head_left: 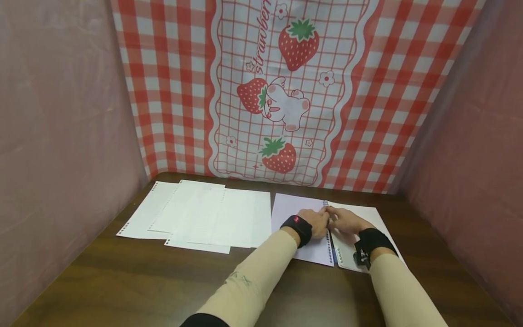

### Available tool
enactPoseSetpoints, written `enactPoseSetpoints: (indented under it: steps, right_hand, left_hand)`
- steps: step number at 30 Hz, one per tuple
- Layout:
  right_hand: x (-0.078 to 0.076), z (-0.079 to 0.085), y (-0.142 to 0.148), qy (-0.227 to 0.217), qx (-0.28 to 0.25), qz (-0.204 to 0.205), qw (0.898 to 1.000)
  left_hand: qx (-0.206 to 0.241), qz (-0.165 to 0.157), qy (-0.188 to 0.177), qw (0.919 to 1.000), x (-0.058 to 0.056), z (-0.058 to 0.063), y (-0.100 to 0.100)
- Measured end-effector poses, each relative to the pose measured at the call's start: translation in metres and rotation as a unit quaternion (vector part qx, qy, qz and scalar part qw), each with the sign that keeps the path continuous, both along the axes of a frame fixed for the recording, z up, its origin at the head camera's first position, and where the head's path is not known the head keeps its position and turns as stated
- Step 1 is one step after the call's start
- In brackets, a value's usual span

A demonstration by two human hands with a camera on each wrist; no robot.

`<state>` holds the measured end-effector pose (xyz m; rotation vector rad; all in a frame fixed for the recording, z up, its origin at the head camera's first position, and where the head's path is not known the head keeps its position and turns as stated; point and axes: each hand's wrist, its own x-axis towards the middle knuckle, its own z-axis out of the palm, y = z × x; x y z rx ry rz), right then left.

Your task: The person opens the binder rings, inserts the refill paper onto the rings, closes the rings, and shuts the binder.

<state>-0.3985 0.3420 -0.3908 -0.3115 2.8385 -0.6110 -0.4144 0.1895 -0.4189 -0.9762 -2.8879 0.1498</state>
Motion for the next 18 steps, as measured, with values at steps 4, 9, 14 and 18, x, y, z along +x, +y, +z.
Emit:
enactPoseSetpoints:
  steps: [4,9,14,18]
  right_hand:
    - [-0.001,0.001,0.001,-0.003,-0.001,-0.008,1.000]
    - [-0.001,0.001,0.003,0.011,-0.005,-0.005,1.000]
    - [0.003,-0.002,0.003,0.019,-0.012,-0.007,1.000]
    - [0.005,-0.005,0.002,0.032,-0.012,-0.016,0.999]
  left_hand:
    - [-0.011,-0.002,0.004,0.9999,-0.001,0.001,0.000]
    - [-0.019,-0.004,0.009,0.9998,-0.002,0.002,0.001]
    - [-0.014,-0.008,-0.009,0.9998,-0.004,0.001,0.001]
    - [0.003,-0.015,-0.022,0.9996,-0.011,-0.004,0.000]
